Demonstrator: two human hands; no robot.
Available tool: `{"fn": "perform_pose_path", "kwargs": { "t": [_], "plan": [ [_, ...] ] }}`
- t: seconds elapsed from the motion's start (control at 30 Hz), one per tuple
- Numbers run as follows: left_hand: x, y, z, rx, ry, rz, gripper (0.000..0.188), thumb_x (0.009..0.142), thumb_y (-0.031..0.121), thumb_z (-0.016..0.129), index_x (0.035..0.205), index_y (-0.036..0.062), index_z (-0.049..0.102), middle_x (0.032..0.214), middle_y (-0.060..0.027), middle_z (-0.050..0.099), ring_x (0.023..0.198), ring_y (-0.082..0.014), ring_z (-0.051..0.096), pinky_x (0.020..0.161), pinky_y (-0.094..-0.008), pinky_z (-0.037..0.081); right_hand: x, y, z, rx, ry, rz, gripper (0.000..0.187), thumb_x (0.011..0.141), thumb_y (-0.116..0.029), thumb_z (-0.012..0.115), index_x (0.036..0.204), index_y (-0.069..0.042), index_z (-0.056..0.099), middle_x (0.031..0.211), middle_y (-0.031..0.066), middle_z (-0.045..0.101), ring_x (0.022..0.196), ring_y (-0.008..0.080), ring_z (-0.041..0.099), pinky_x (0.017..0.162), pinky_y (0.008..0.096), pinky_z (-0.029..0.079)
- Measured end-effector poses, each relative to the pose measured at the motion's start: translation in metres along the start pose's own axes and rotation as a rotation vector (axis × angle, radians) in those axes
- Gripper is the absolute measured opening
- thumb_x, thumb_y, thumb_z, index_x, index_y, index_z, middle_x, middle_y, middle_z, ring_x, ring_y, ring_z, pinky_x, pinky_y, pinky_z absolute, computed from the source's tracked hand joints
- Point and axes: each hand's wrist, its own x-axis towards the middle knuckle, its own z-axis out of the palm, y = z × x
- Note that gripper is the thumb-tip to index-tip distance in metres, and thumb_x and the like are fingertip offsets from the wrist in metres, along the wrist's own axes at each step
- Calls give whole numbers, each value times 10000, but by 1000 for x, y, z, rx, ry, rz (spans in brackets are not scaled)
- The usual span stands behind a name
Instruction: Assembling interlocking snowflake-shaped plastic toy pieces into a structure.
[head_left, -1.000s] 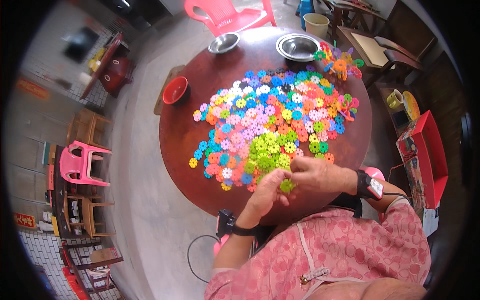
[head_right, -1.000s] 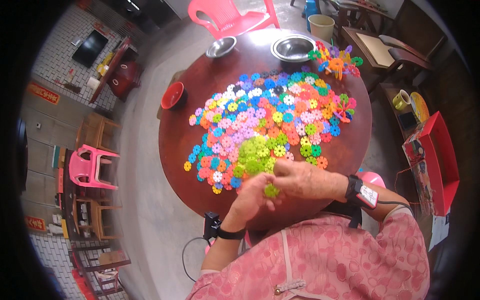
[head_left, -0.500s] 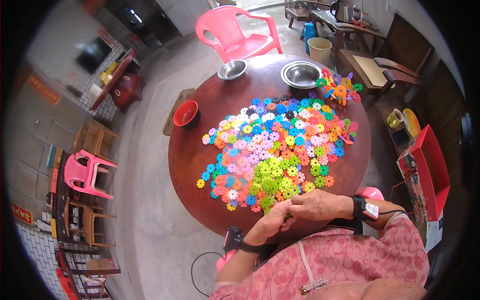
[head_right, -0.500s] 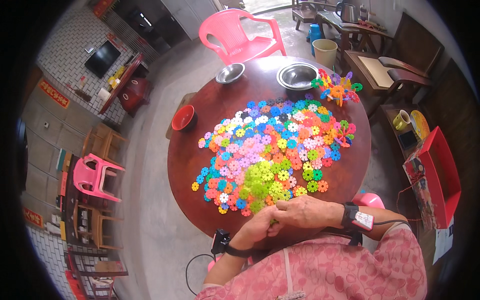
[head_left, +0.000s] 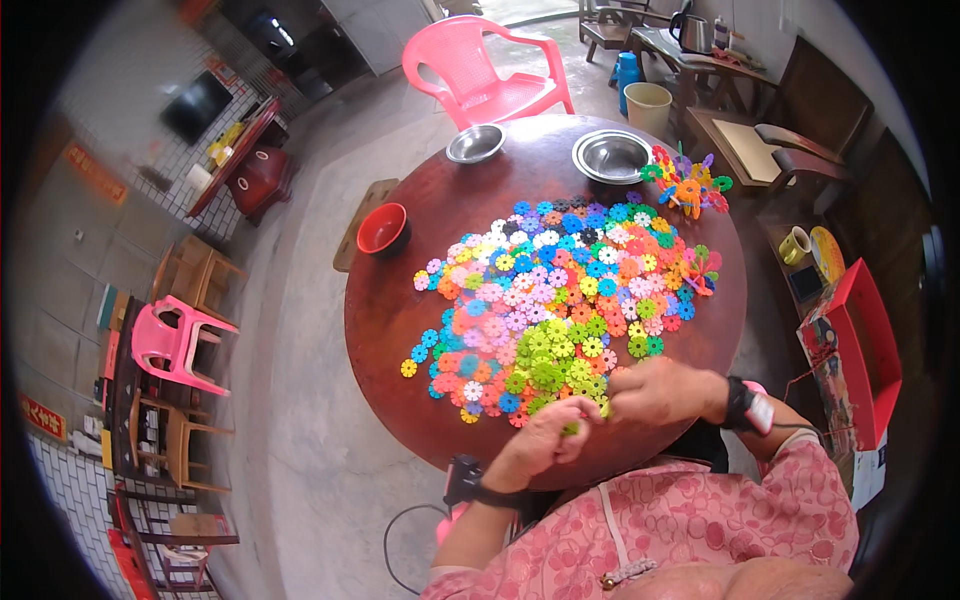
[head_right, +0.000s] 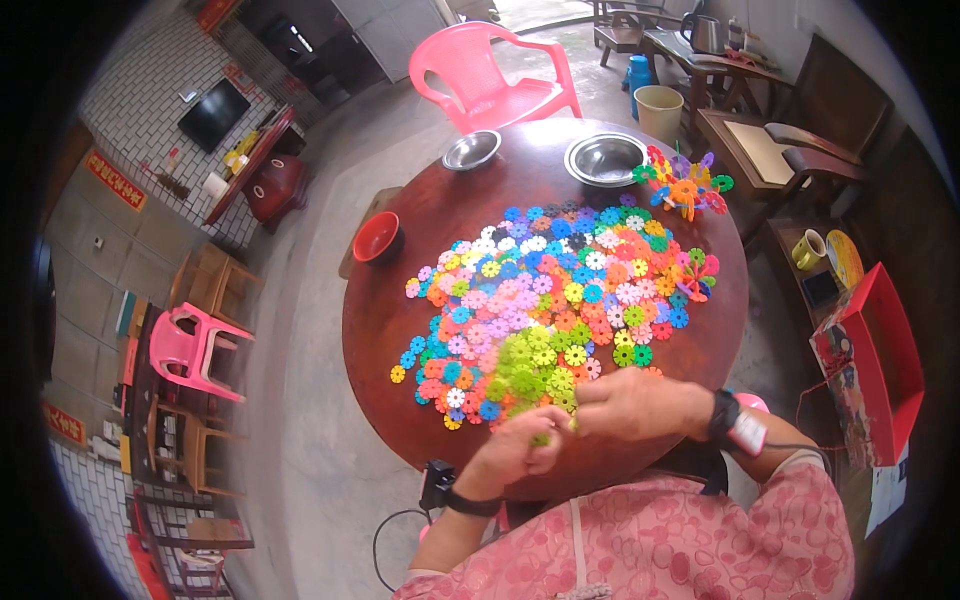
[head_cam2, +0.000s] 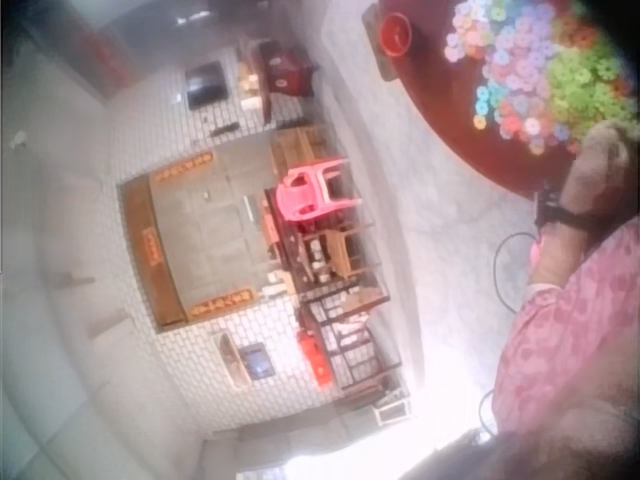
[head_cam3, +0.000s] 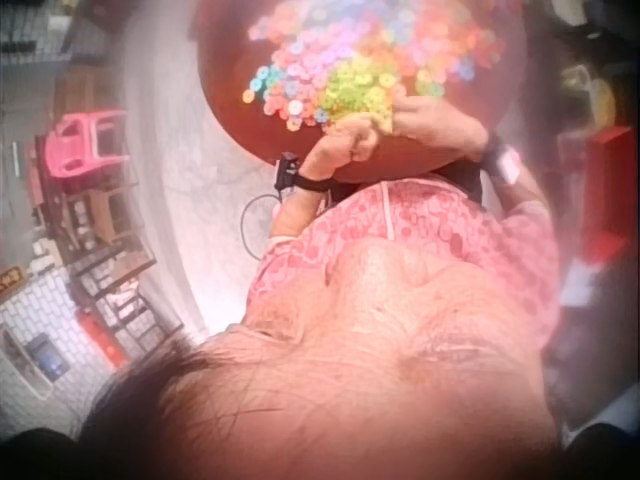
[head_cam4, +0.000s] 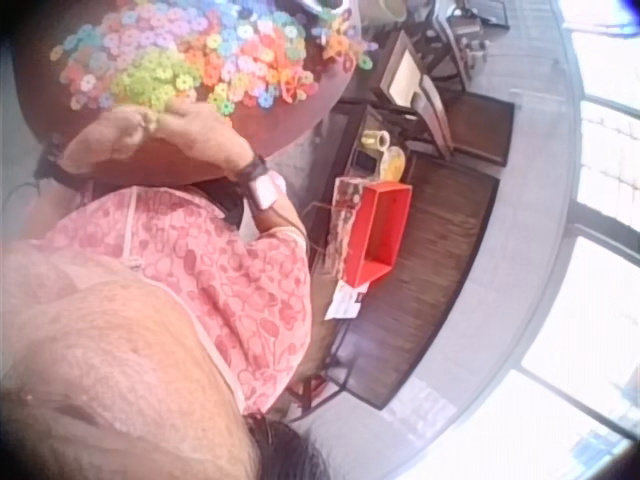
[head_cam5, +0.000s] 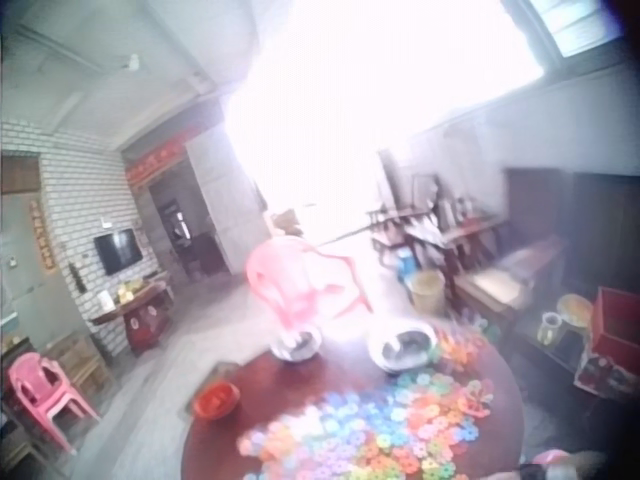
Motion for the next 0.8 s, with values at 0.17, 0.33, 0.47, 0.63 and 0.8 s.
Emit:
{"fn": "perform_pose_path", "kwargs": {
  "t": [0.17, 0.33, 0.47, 0.63, 0.8],
  "plan": [
    [7, 4, 2, 3, 306, 139, 251, 973, 264, 435, 1053, 51, 540, 640, 57, 388, 463, -39, 292, 402, -205, 271, -5, 26, 0, 610, 217, 236, 79, 875, -74, 623, 885, -47, 550, 801, 69, 565, 728, 156, 613, 563, 294, 473],
    [16, -13, 1, 974, 635, 309, 381, 841, 77, 634, 1208, 42, 538, 1032, -88, 510, 832, -159, 560, 751, -293, 486, 3, 21, 32, 709, 212, 419, 154, 881, -88, 627, 841, -22, 494, 674, 44, 559, 596, 120, 595, 539, 265, 456],
    [16, -10, 0, 978, 654, 596, 371, 854, 124, 638, 1202, 38, 542, 1033, -92, 534, 829, -153, 564, 743, -294, 485, 7, 16, 33, 664, 89, 498, 166, 862, -86, 647, 910, -42, 495, 707, 62, 575, 690, 161, 607, 566, 301, 460],
    [14, -13, 4, 668, 329, 158, 348, 935, 287, 577, 1193, 57, 533, 1020, -61, 602, 758, -94, 573, 626, -225, 463, 6, 11, 42, 303, 190, 333, 223, 814, -115, 686, 901, -42, 494, 750, 106, 579, 696, 261, 605, 591, 358, 466],
    [16, -26, 10, 599, 217, -34, 390, 964, 447, 492, 1050, 73, 565, 773, -4, 610, 618, -82, 549, 500, -197, 428, 9, 3, 51, 100, 185, 222, 297, 771, -186, 697, 932, -48, 490, 804, 123, 562, 716, 322, 604, 616, 406, 479]
  ]
}}
